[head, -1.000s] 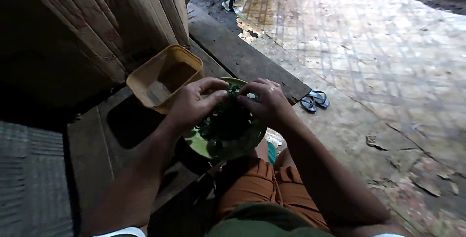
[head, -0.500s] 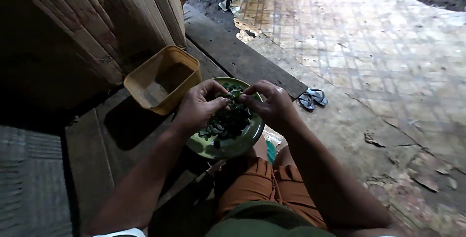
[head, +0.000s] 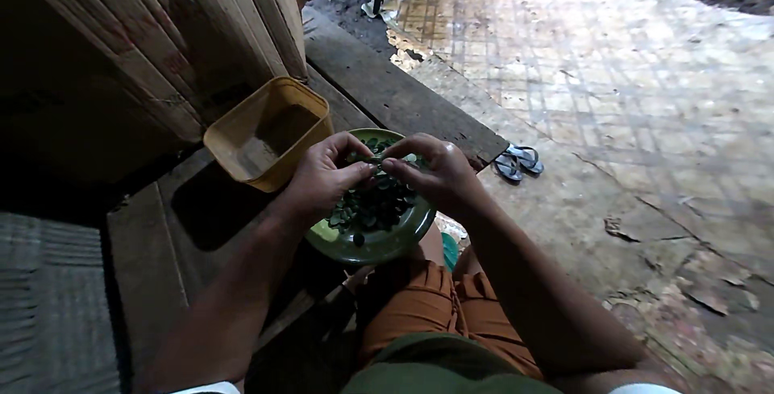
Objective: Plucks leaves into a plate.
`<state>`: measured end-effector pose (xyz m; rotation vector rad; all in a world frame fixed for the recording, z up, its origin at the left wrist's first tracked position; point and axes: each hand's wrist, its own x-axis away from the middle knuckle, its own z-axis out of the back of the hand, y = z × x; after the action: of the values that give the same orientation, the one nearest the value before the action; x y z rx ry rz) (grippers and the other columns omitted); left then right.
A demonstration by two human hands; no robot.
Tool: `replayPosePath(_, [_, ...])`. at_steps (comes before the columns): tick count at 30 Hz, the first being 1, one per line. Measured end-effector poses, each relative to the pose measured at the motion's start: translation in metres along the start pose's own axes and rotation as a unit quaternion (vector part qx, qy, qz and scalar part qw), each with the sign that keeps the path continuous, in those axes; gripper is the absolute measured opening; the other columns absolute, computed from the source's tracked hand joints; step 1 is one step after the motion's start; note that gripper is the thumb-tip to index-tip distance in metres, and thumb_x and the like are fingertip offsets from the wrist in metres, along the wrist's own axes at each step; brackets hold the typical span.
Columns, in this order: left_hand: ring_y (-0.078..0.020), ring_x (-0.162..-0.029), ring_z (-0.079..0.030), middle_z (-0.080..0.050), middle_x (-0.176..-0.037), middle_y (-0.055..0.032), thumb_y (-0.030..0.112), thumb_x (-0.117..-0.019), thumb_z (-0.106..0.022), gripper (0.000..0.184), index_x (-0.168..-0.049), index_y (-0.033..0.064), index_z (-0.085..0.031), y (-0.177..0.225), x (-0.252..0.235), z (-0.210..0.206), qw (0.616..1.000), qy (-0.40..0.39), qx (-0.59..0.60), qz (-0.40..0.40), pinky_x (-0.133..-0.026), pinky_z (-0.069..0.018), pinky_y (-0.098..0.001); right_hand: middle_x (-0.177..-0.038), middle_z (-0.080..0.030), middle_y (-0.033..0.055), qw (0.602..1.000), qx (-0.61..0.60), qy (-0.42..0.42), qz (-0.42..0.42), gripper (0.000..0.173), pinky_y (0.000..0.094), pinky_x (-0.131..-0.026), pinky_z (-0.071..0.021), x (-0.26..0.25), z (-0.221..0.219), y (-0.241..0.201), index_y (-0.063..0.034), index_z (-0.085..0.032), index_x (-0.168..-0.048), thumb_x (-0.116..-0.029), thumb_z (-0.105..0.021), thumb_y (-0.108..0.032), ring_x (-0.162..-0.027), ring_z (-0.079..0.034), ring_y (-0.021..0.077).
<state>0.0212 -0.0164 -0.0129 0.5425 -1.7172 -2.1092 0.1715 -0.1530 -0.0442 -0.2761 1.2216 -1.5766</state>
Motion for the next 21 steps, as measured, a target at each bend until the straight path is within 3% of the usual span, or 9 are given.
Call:
replayPosePath(4, [-0.0092, -0.07, -0.07, -0.068, -0.083, -0.0035, -0.009, -0.092, -0.065, 0.014, -0.1, 0.0021, -0.063, 0.0, -0.001, -0.002, 1.0, 0.001, 0.011, 0.012, -0.07, -0.0631, -0.0255, -0.091, -0.069, 0.0003, 1.0, 0.003, -0.004, 0.0, 0.012, 0.0255, -0.076, -0.0542, 0.001, 0.002, 0.002, -0.0071, -0.072, -0.101, -0.0997, -0.065, -0.017, -0.081, -0.064, 0.0052])
replayPosePath(8, [-0.0108, -0.071, -0.071, -0.069, -0.085, -0.0036, -0.007, -0.0927, -0.065, 0.013, -0.1, 0.0028, -0.063, 0.0, -0.002, 0.004, 1.0, -0.009, -0.007, -0.001, -0.07, -0.0635, -0.0271, -0.093, -0.07, 0.0026, 1.0, 0.004, 0.003, -0.027, 0.017, 0.0298, -0.077, -0.0556, 0.006, 0.013, 0.011, -0.0059, -0.071, -0.103, -0.1017, -0.064, -0.02, -0.083, -0.066, 0.0079])
replayPosePath(12, [-0.0098, -0.072, -0.071, -0.07, -0.086, -0.0027, -0.004, -0.0929, -0.065, 0.012, -0.101, 0.0041, -0.063, 0.002, -0.002, 0.011, 0.999, -0.003, -0.044, -0.021, -0.07, -0.0629, -0.0263, -0.094, -0.07, 0.0027, 0.999, 0.01, 0.02, -0.023, 0.017, 0.0284, -0.079, -0.056, 0.009, 0.02, 0.02, -0.0053, -0.071, -0.103, -0.1014, -0.064, -0.02, -0.085, -0.066, 0.0068])
replayPosePath(14, [-0.0065, -0.086, -0.068, -0.07, -0.098, -0.0005, 0.001, -0.0904, -0.069, 0.019, -0.108, 0.0064, -0.066, 0.003, 0.0, 0.013, 0.993, -0.011, -0.11, -0.051, -0.078, -0.0591, -0.0236, -0.094, -0.07, 0.003, 0.999, 0.01, 0.022, -0.026, 0.016, 0.0295, -0.079, -0.0562, 0.009, 0.02, 0.019, -0.0056, -0.071, -0.102, -0.101, -0.065, -0.02, -0.085, -0.067, 0.0075])
replayPosePath(17, [-0.0083, -0.116, -0.062, -0.067, -0.124, -0.0017, 0.017, -0.0891, -0.076, 0.036, -0.123, 0.0109, -0.069, 0.002, 0.003, 0.01, 0.969, -0.025, -0.223, -0.104, -0.099, -0.0525, -0.0289, -0.094, -0.071, 0.0033, 1.0, 0.007, 0.021, -0.019, 0.016, 0.0314, -0.08, -0.0562, 0.009, 0.014, 0.015, -0.0061, -0.072, -0.101, -0.0995, -0.066, -0.021, -0.086, -0.067, 0.0089])
replayPosePath(19, [-0.0092, -0.118, -0.061, -0.067, -0.124, -0.0038, 0.022, -0.0916, -0.074, 0.033, -0.123, 0.0102, -0.071, -0.004, 0.003, 0.007, 0.946, -0.025, -0.279, -0.163, -0.103, -0.0498, -0.03, -0.093, -0.071, 0.0024, 1.0, 0.003, 0.018, -0.014, 0.013, 0.0293, -0.078, -0.0564, 0.007, 0.009, 0.012, -0.0068, -0.072, -0.1, -0.098, -0.069, -0.019, -0.084, -0.067, 0.0078])
replayPosePath(21, [-0.0062, -0.106, -0.066, -0.071, -0.113, -0.0021, 0.018, -0.0945, -0.072, 0.021, -0.114, 0.01, -0.074, -0.009, 0.004, 0.002, 0.932, -0.013, -0.312, -0.186, -0.095, -0.0548, -0.0266, -0.091, -0.071, 0.0008, 1.0, 0.006, 0.014, -0.008, 0.011, 0.028, -0.078, -0.0558, 0.005, 0.003, 0.007, -0.0084, -0.074, -0.099, -0.0974, -0.068, -0.017, -0.084, -0.066, 0.0069])
